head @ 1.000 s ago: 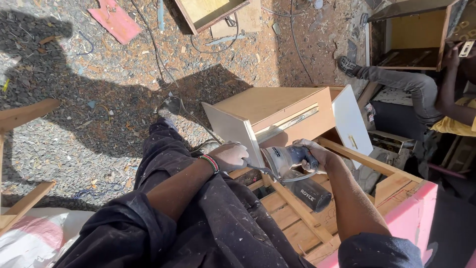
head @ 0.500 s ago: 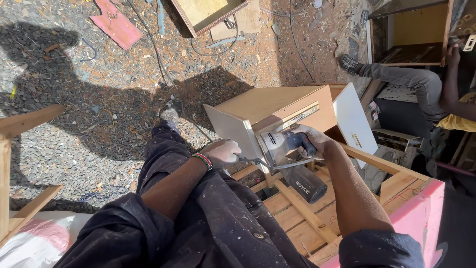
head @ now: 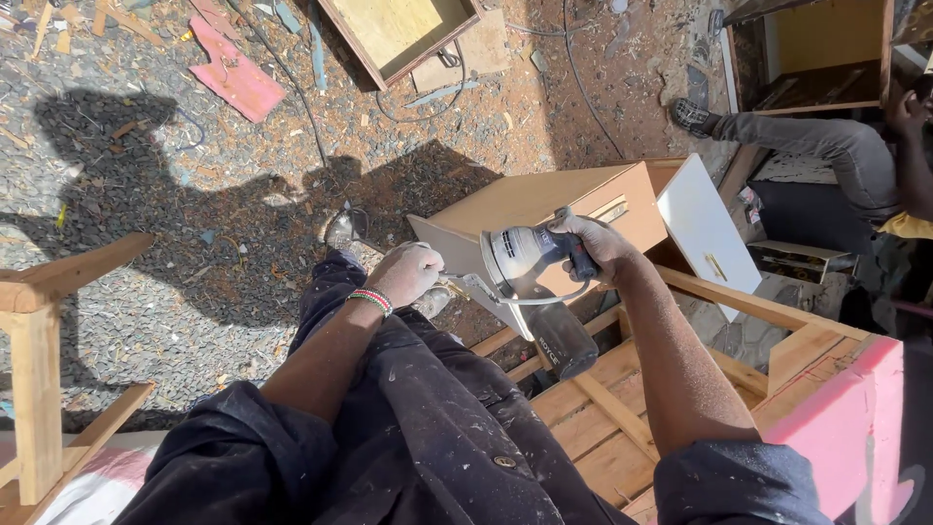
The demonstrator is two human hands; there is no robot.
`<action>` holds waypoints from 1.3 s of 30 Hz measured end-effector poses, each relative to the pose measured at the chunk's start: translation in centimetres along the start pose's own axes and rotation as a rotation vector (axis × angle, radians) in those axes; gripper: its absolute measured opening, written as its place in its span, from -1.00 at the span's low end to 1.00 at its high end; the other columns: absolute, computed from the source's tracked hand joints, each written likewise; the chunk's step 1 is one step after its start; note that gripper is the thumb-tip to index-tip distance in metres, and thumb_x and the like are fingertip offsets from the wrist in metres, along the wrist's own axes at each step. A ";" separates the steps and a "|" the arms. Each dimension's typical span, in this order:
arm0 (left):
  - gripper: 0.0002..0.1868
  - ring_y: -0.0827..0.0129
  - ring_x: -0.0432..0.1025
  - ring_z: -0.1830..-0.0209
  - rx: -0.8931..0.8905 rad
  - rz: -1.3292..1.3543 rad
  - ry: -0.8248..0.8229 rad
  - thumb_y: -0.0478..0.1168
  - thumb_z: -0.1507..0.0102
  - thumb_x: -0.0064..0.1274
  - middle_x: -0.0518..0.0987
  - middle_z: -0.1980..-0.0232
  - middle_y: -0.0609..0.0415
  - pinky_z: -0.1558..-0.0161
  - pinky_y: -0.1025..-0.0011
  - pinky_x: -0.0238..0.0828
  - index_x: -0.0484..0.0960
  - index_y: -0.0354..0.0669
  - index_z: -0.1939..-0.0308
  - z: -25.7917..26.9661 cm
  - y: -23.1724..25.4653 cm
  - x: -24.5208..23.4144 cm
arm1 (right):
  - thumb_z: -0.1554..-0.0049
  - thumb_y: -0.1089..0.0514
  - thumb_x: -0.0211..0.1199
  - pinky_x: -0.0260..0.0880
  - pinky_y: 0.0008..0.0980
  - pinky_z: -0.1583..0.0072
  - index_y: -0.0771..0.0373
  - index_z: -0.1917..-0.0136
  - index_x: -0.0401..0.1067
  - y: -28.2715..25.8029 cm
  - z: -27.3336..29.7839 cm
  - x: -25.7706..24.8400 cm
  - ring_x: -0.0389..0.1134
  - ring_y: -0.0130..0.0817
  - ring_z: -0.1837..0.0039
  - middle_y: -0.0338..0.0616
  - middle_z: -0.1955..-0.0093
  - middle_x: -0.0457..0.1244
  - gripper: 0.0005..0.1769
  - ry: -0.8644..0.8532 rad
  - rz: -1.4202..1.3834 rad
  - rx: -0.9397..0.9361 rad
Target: The person uses an orbital sander to smooth the edges and surfaces of a wooden drawer front. They move the sander along the sides and top edge, then flip the drawer to sand the interior surfaces.
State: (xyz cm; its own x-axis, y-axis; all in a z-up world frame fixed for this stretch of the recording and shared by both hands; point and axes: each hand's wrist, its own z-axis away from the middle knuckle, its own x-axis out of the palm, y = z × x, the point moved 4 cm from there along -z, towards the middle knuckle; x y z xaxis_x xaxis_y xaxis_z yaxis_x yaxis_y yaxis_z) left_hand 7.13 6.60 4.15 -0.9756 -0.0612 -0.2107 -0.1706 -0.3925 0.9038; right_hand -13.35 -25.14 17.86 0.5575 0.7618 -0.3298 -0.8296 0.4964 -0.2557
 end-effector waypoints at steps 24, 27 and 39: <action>-0.56 -0.15 0.72 -0.35 -0.075 -0.527 -0.520 -0.17 -0.34 -0.06 0.86 -0.20 -0.08 -0.39 -0.10 0.73 0.93 0.17 -0.08 1.3 -3.2 9.3 | -0.01 -0.20 0.74 0.56 0.43 -0.42 -0.01 -0.57 0.39 6.3 18.9 6.1 0.53 0.49 -0.38 0.28 -0.35 0.36 -0.03 0.452 0.202 -0.237; -0.59 -0.21 0.77 -0.26 -0.287 -0.653 -0.458 -0.04 -0.35 -0.01 0.87 -0.13 -0.18 -0.26 -0.20 0.78 0.90 -0.06 -0.07 -0.2 -14.2 12.2 | 0.04 -0.31 0.72 0.58 0.44 -0.46 -0.02 -0.59 0.34 4.0 16.8 10.9 0.54 0.53 -0.35 0.19 -0.32 0.32 0.06 0.409 0.291 -0.334; -0.68 -0.23 0.62 -0.38 -0.365 -0.564 -0.065 -0.05 -0.43 -0.04 0.75 -0.15 -0.27 -0.49 -0.23 0.62 0.78 -0.07 -0.01 4.2 -5.1 2.8 | -0.05 -0.19 0.55 0.67 0.59 -0.29 -0.05 -0.65 0.28 7.7 18.9 14.3 0.55 0.79 -0.23 0.24 -0.43 0.23 -0.03 0.452 0.185 -0.356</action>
State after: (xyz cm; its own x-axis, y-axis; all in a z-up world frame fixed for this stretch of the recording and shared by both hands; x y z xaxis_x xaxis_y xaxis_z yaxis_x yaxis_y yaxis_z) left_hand 4.72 12.27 0.56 -0.7592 0.2946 -0.5804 -0.6096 -0.6342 0.4755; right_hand -12.36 -2.52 28.34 0.4276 0.5308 -0.7317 -0.8962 0.1430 -0.4200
